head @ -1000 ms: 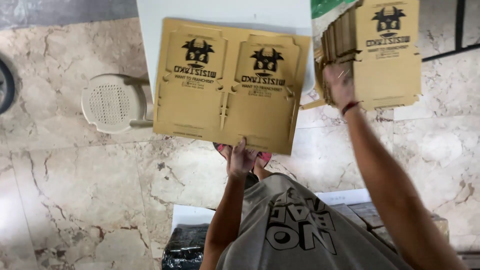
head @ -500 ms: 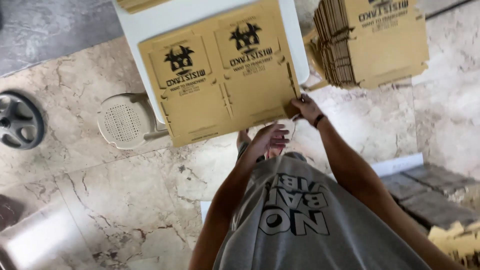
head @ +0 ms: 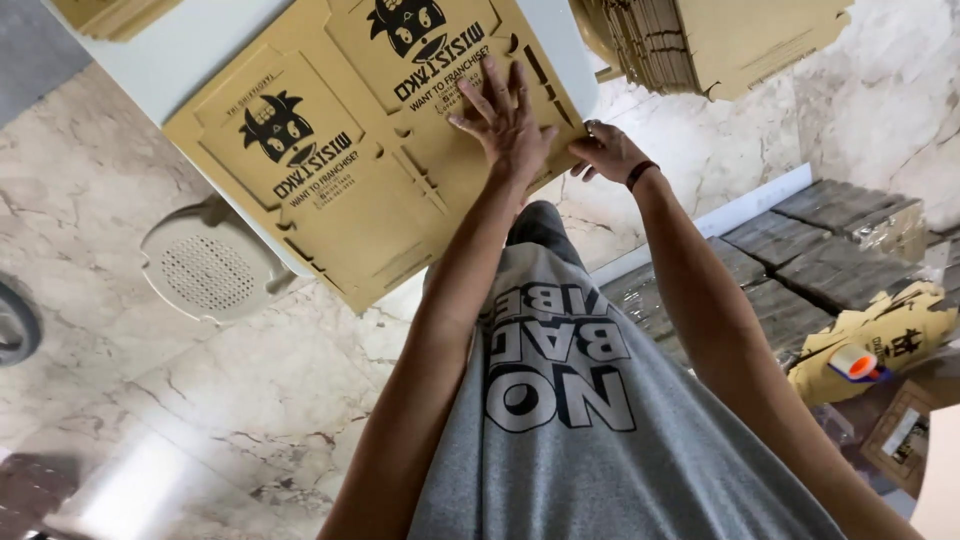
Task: The person assembles flat cardboard boxes by folding the side flaps and tucking the tabs into slots to form the box structure. They handle multiple boxes, folding and locking the flaps to create the final shape.
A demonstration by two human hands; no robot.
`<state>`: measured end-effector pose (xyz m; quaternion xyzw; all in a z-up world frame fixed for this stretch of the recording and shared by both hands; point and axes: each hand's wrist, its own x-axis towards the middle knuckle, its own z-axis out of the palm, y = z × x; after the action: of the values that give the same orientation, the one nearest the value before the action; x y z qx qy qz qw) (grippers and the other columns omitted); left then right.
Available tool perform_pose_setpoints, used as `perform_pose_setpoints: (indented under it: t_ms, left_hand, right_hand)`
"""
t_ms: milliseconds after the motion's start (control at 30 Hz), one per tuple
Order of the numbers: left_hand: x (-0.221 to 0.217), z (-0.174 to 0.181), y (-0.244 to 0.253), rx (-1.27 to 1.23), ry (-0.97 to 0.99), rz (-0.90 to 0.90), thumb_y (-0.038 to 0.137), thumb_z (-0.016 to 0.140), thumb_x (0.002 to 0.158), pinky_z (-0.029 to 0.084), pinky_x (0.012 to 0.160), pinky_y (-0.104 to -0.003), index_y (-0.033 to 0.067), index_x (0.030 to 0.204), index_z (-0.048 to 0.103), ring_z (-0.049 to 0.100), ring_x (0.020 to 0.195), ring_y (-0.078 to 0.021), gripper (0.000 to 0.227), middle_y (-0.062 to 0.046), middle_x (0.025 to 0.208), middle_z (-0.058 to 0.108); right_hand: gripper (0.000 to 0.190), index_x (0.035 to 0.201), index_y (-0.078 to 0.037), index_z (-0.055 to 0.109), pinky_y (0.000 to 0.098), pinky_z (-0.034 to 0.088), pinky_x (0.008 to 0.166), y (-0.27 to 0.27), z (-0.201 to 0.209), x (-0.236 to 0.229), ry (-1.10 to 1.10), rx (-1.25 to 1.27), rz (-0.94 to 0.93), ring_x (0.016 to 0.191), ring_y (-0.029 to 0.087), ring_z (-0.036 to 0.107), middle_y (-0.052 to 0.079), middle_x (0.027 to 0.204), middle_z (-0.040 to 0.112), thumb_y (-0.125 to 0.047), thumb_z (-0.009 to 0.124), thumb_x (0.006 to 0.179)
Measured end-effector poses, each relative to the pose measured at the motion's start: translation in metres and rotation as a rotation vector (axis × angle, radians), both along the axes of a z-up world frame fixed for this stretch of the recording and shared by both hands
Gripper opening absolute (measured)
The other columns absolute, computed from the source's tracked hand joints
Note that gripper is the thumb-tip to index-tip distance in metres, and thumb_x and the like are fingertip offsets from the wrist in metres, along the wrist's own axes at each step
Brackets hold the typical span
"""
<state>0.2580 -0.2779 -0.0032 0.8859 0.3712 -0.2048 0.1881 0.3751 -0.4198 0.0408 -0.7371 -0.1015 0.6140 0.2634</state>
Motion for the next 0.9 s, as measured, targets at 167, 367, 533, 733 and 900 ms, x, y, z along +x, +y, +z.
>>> perform_pose_setpoints:
  t_ms: [167,367,533,733,900]
  left_hand:
    - [0.030,-0.023,-0.006,0.022,-0.026,0.077,0.111,0.062,0.081,0.003,0.105,-0.092,0.0242,0.164,-0.015,-0.025,0.146,-0.0613,0.143,-0.021,0.161,-0.035]
    - [0.031,-0.006,-0.016,-0.024,0.013,0.168,0.087,0.087,0.082,0.010,0.091,-0.097,0.0234,0.164,-0.017,-0.033,0.144,-0.0567,0.146,-0.017,0.160,-0.040]
    - [0.032,-0.015,-0.016,-0.051,-0.002,0.173,0.078,0.091,0.084,0.007,0.088,-0.098,0.0196,0.162,-0.021,-0.035,0.143,-0.0591,0.148,-0.018,0.159,-0.043]
    - [0.031,-0.026,-0.019,0.028,-0.021,0.159,0.051,0.088,0.078,0.010,0.089,-0.097,0.0192,0.162,-0.021,-0.031,0.145,-0.0600,0.141,-0.017,0.161,-0.040]
    - [0.028,-0.008,-0.001,-0.116,0.080,0.152,0.067,0.088,0.087,0.015,0.093,-0.095,0.0237,0.165,-0.016,-0.028,0.147,-0.0575,0.136,-0.013,0.161,-0.039]
  right_hand:
    - [0.025,0.118,-0.008,0.060,0.0356,0.059,0.069,-0.001,-0.001,0.024,-0.195,-0.024,0.112,0.090,0.023,0.075,0.014,0.102,0.075,-0.027,0.062,0.102]
    - [0.021,0.105,-0.006,0.062,0.0344,0.056,0.074,0.009,0.015,0.018,-0.157,-0.092,0.177,0.089,0.021,0.074,0.015,0.091,0.078,-0.024,0.058,0.095]
    - [0.026,0.078,-0.006,0.050,0.0382,0.040,0.052,-0.016,-0.043,0.007,-0.416,0.072,0.191,0.064,0.024,0.056,0.013,0.069,0.059,-0.023,0.061,0.094]
    - [0.026,0.077,-0.001,0.056,0.0441,0.044,0.054,-0.020,-0.044,0.000,-0.606,0.226,0.246,0.059,0.033,0.055,0.019,0.071,0.064,-0.018,0.061,0.097]
    - [0.016,0.108,-0.002,0.055,0.0340,0.065,0.059,-0.013,-0.014,0.001,-0.040,0.109,-0.151,0.080,0.025,0.075,0.019,0.100,0.071,-0.017,0.058,0.105]
